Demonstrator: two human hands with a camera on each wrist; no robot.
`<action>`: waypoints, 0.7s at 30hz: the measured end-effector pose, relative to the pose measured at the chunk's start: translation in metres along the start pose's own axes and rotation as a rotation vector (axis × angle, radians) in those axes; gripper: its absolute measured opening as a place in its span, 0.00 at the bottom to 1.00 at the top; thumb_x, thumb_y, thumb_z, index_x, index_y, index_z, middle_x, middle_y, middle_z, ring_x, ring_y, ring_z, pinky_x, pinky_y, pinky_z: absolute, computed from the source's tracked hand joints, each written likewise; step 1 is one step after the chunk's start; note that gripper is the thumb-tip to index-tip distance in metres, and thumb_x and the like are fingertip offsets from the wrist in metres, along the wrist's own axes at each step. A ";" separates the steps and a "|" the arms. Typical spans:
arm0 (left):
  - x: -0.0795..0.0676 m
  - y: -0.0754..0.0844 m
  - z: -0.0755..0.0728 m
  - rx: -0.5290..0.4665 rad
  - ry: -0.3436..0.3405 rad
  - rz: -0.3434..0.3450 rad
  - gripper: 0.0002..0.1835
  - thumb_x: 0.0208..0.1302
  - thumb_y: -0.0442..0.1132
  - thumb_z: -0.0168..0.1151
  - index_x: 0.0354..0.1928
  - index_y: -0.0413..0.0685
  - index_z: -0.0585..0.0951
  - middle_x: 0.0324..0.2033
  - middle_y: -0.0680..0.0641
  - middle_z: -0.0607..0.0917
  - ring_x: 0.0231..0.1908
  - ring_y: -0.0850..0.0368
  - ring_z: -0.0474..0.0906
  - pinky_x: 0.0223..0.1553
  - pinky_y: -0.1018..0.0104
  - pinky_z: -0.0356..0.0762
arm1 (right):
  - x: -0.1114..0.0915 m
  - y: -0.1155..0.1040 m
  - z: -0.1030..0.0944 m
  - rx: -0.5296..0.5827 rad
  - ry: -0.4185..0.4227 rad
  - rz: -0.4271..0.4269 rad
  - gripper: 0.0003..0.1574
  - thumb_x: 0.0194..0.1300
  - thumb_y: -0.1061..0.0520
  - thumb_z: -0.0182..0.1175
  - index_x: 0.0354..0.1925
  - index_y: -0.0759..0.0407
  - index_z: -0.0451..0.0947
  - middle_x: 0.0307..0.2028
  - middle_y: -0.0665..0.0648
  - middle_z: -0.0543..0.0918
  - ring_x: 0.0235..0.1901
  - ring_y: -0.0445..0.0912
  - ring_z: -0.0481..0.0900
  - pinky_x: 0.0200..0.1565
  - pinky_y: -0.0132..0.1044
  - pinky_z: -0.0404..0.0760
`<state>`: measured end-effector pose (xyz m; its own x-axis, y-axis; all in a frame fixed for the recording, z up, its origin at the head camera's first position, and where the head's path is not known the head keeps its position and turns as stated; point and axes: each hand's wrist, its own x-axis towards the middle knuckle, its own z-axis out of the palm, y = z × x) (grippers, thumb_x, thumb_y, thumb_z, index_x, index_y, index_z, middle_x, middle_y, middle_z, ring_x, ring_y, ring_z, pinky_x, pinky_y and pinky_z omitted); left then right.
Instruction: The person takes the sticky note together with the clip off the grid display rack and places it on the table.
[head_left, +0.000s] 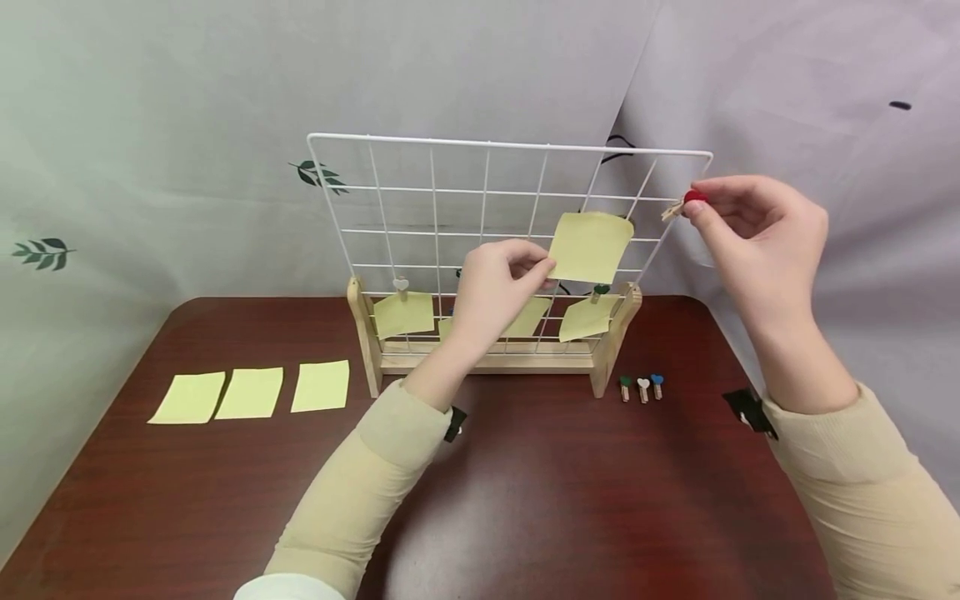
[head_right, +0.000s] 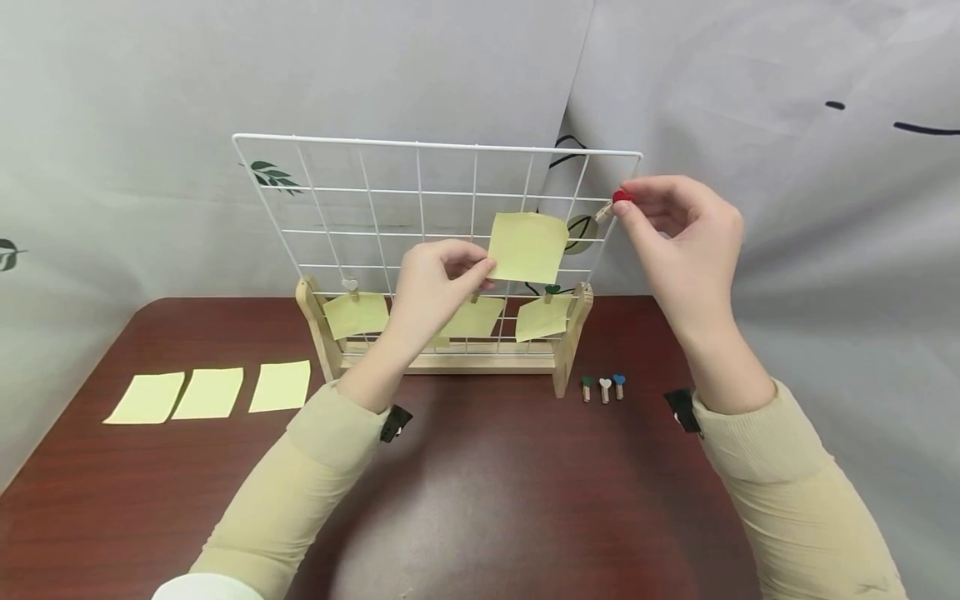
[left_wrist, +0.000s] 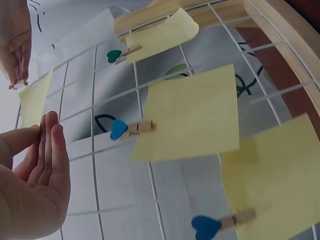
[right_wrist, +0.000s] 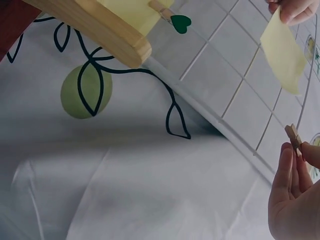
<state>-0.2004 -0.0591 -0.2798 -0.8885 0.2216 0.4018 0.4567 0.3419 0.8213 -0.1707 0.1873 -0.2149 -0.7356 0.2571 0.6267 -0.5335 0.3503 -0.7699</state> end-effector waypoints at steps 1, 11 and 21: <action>-0.001 0.000 -0.002 -0.005 0.003 -0.001 0.06 0.73 0.36 0.69 0.44 0.41 0.91 0.34 0.45 0.94 0.32 0.54 0.92 0.29 0.76 0.73 | -0.001 0.001 -0.001 0.019 0.002 0.006 0.08 0.60 0.73 0.70 0.40 0.72 0.90 0.28 0.46 0.91 0.28 0.39 0.88 0.38 0.22 0.85; -0.010 -0.011 -0.022 -0.020 0.048 -0.018 0.06 0.71 0.34 0.70 0.43 0.38 0.91 0.34 0.42 0.94 0.32 0.51 0.93 0.32 0.75 0.78 | -0.008 0.009 -0.010 0.122 0.008 0.071 0.07 0.60 0.73 0.71 0.39 0.71 0.90 0.26 0.49 0.91 0.25 0.39 0.87 0.37 0.23 0.85; -0.020 -0.028 -0.045 0.010 0.083 -0.034 0.06 0.71 0.33 0.70 0.42 0.36 0.91 0.34 0.40 0.94 0.32 0.47 0.93 0.30 0.78 0.78 | -0.015 0.018 -0.017 0.120 0.004 0.116 0.08 0.61 0.73 0.72 0.40 0.70 0.91 0.28 0.49 0.92 0.25 0.38 0.88 0.38 0.23 0.86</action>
<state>-0.1973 -0.1143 -0.2926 -0.9041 0.1332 0.4060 0.4259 0.3571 0.8313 -0.1623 0.2048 -0.2364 -0.7936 0.2932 0.5331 -0.4911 0.2084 -0.8458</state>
